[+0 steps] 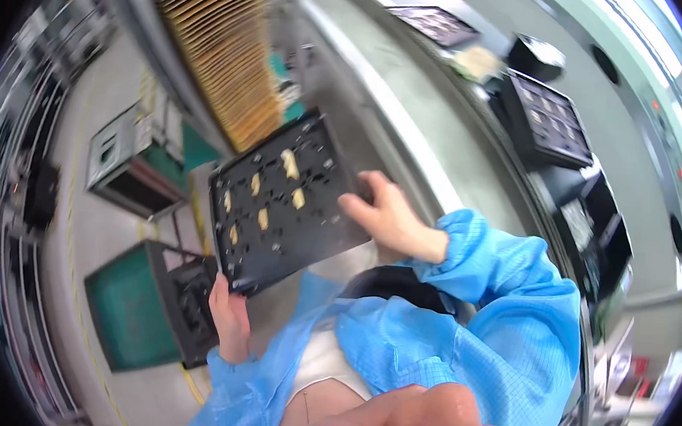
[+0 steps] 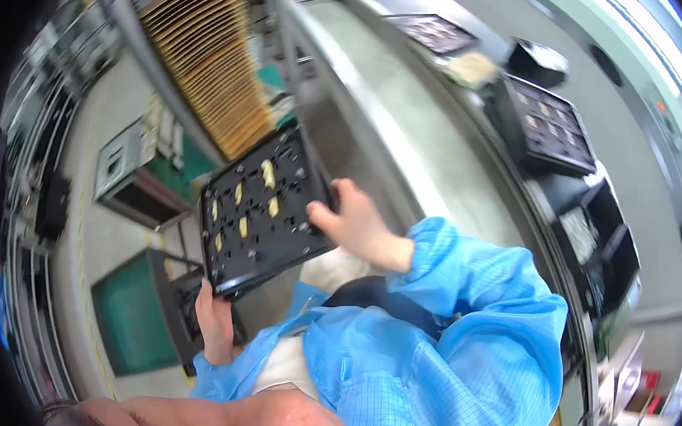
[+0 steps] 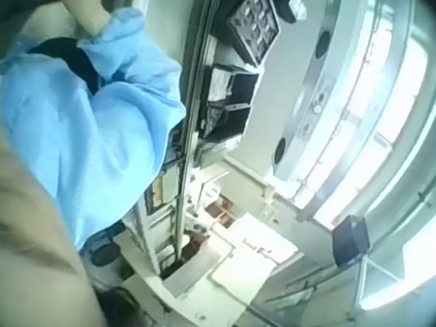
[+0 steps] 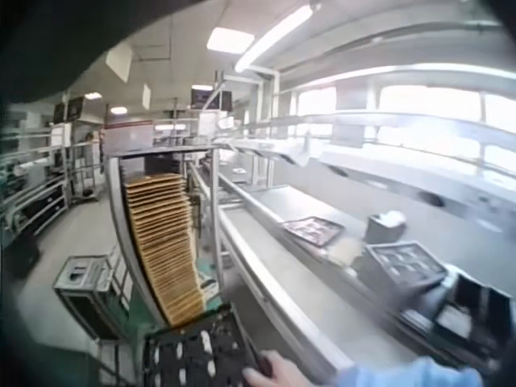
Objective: Assembling electronic components onto printed circuit boards on a factory production line.
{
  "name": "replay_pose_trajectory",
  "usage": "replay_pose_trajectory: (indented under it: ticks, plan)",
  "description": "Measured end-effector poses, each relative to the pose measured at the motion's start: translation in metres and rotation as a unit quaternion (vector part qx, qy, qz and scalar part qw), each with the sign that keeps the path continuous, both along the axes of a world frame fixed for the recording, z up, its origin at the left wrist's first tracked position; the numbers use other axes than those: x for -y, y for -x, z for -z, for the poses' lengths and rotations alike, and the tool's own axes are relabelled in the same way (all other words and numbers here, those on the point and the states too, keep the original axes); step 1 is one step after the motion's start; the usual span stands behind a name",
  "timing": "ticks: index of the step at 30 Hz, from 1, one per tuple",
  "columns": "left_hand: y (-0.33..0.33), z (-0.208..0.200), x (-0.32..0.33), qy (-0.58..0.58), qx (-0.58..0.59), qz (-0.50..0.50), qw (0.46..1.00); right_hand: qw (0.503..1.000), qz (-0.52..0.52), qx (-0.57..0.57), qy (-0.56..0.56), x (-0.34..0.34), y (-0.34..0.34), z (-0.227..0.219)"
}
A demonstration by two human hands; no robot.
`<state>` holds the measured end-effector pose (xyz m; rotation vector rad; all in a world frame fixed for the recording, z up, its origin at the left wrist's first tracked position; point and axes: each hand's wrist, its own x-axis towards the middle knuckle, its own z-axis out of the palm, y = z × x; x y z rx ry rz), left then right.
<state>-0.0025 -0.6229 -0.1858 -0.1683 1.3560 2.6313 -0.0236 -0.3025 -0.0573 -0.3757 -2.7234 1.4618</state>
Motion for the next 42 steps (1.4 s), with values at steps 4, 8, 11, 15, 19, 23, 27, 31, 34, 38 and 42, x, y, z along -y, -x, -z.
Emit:
replay_pose_trajectory:
  ticks: [4, 8, 11, 15, 19, 23, 27, 31, 34, 38, 42]
  plan:
    - [0.096, -0.033, -0.111, -0.027, -0.054, 0.163, 0.985, 0.986, 0.132, -0.065, 0.081, -0.099, -0.031, -0.054]
    - [0.172, -0.088, -0.276, -0.019, -0.132, 0.317, 0.939, 0.953, 0.256, -0.161, -0.006, -0.22, -0.069, -0.087]
    - [0.204, -0.119, -0.387, -0.007, -0.175, 0.394, 0.902, 0.938, 0.31, -0.154, -0.028, -0.3, -0.091, -0.105]
    - [0.24, -0.127, -0.527, 0.022, -0.239, 0.427, 0.872, 0.924, 0.348, -0.044, -0.15, -0.395, -0.098, -0.136]
    - [0.234, -0.149, -0.584, 0.201, -0.327, 0.455, 0.803, 0.888, 0.336, 0.134, -0.285, -0.484, -0.114, -0.127]
    - [0.229, -0.153, -0.582, 0.38, -0.468, 0.313, 0.734, 0.868, 0.298, 0.091, -0.387, -0.494, -0.102, -0.12]
    - [0.221, -0.166, -0.567, 0.313, -0.414, 0.322, 0.792, 0.893, 0.401, -0.073, -0.19, -0.449, -0.085, -0.113]
    - [0.19, -0.198, -0.53, 0.158, -0.416, 0.289, 0.848, 0.887, 0.429, -0.16, -0.052, -0.404, -0.11, -0.094]
    - [0.157, -0.215, -0.467, 0.083, -0.409, 0.322, 0.85, 0.867, 0.413, -0.271, 0.071, -0.346, -0.135, -0.09]
    - [0.098, -0.214, -0.387, 0.012, -0.4, 0.396, 0.826, 0.813, 0.476, -0.293, 0.163, -0.25, -0.213, -0.097]
    - [0.091, -0.176, -0.403, 0.034, -0.407, 0.527, 0.746, 0.803, 0.503, -0.258, 0.187, -0.232, -0.273, -0.058]
